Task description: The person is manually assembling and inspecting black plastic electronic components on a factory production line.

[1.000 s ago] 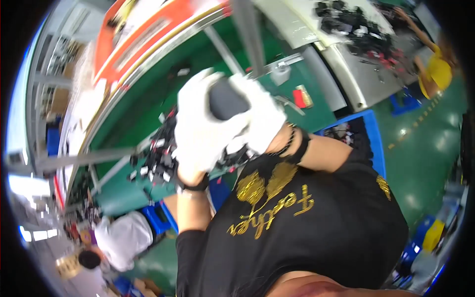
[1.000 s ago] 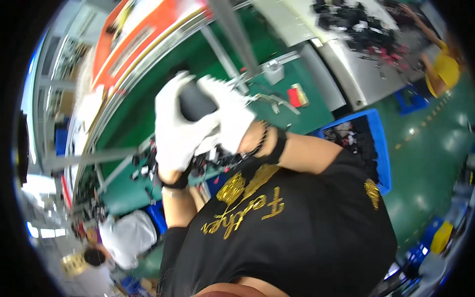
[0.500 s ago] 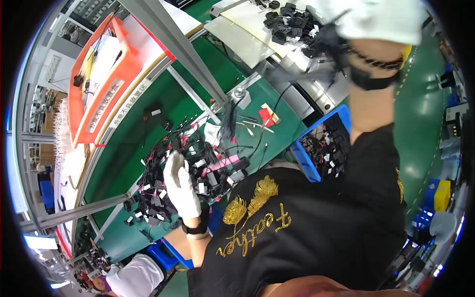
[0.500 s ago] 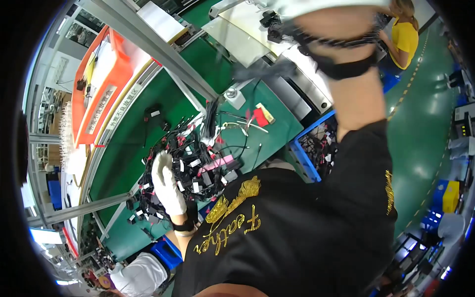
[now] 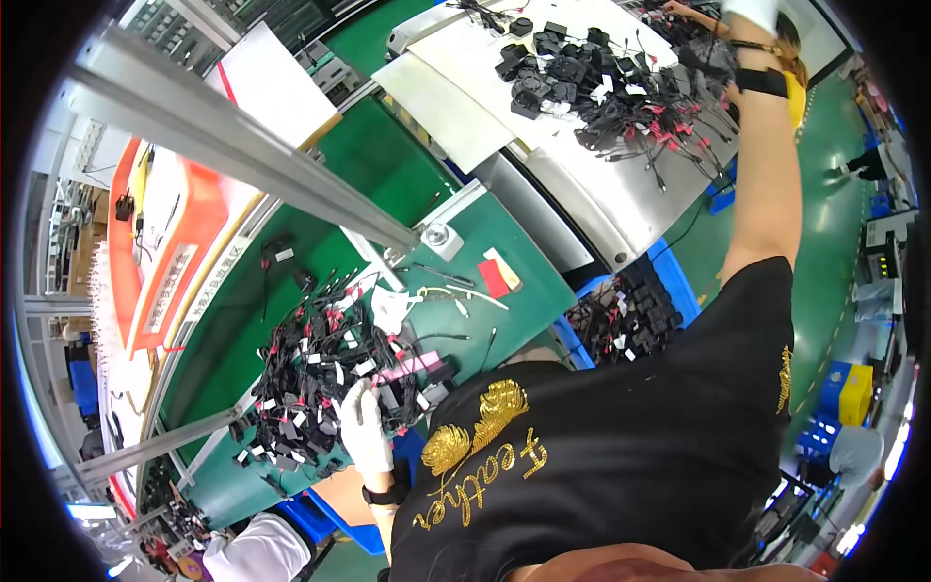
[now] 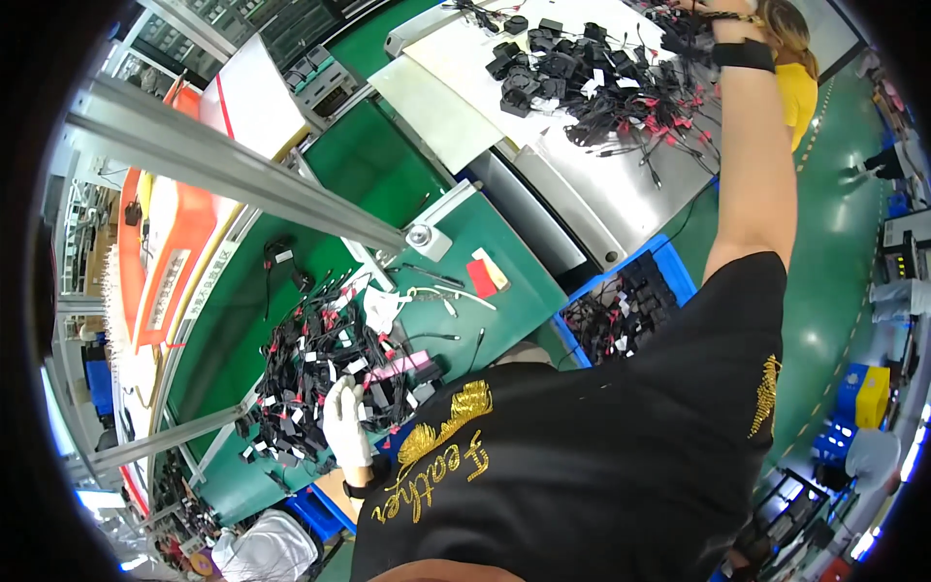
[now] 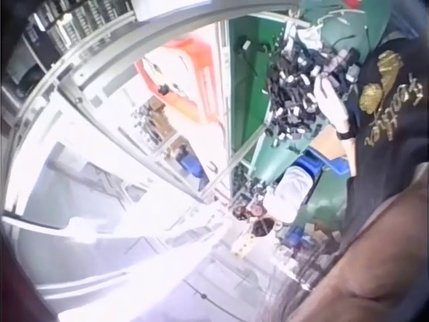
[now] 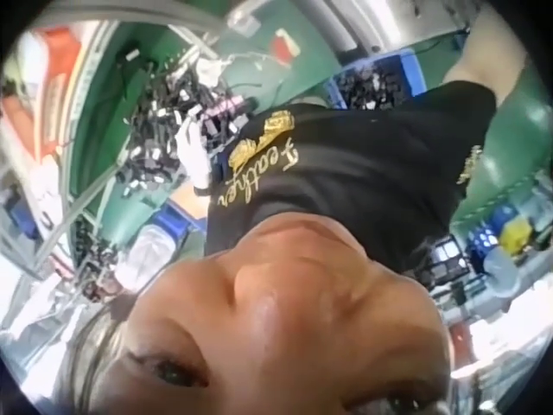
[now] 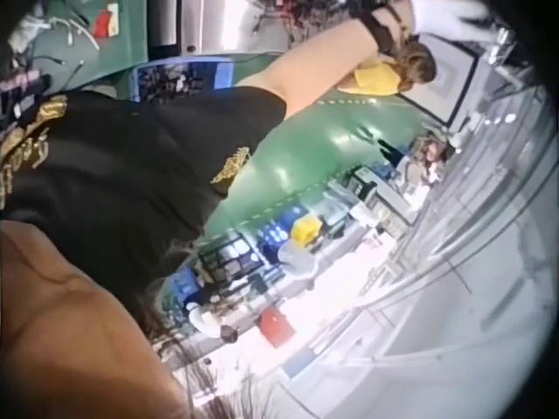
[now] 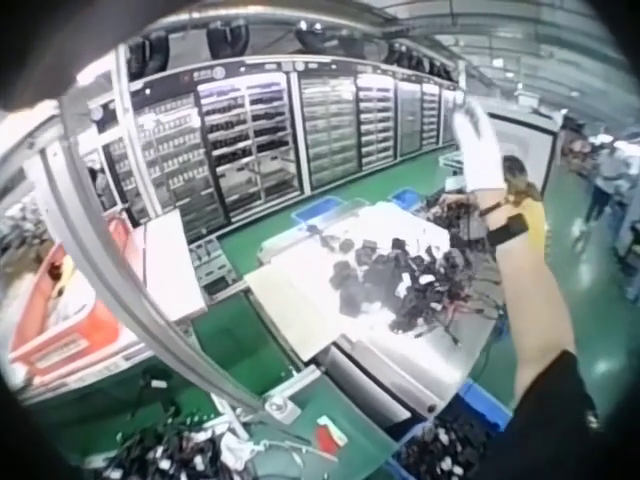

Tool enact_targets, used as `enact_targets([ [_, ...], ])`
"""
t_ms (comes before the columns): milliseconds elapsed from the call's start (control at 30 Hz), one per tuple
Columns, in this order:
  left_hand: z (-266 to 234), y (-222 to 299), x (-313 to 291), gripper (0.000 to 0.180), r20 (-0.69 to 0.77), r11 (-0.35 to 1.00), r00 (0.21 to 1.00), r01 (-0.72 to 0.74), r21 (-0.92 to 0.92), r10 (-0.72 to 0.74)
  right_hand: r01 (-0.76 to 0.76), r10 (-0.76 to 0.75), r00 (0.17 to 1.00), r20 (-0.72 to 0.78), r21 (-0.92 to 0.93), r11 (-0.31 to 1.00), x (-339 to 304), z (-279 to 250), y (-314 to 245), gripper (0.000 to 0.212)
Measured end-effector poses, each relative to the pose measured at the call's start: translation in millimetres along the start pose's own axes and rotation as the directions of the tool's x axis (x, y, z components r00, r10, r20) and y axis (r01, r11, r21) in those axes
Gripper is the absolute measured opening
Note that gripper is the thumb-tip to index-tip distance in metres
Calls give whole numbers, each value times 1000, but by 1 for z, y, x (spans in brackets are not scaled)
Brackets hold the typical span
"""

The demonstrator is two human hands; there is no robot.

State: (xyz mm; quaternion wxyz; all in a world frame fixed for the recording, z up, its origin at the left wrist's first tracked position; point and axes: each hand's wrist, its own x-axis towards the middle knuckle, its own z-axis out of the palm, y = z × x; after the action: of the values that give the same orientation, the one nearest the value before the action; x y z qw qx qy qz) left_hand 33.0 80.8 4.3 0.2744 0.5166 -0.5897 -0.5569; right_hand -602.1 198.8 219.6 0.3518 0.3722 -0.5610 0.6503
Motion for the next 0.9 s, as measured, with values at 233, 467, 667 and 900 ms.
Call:
enact_targets([
  [233,6,-4,-10,31,-104,989,987,129,79,-120,122,188,929,318,-745,656,-136,29,152,52],
  [467,17,2,-5,31,-85,962,978,203,184,-190,353,542,716,439,-898,262,-223,52,205,65],
  [667,16,-8,4,31,-92,948,971,234,214,-219,428,210,816,539,-807,407,-234,56,143,68],
  [900,30,-1,28,28,7,947,978,202,249,-210,448,682,591,431,-878,167,-288,34,79,62],
])
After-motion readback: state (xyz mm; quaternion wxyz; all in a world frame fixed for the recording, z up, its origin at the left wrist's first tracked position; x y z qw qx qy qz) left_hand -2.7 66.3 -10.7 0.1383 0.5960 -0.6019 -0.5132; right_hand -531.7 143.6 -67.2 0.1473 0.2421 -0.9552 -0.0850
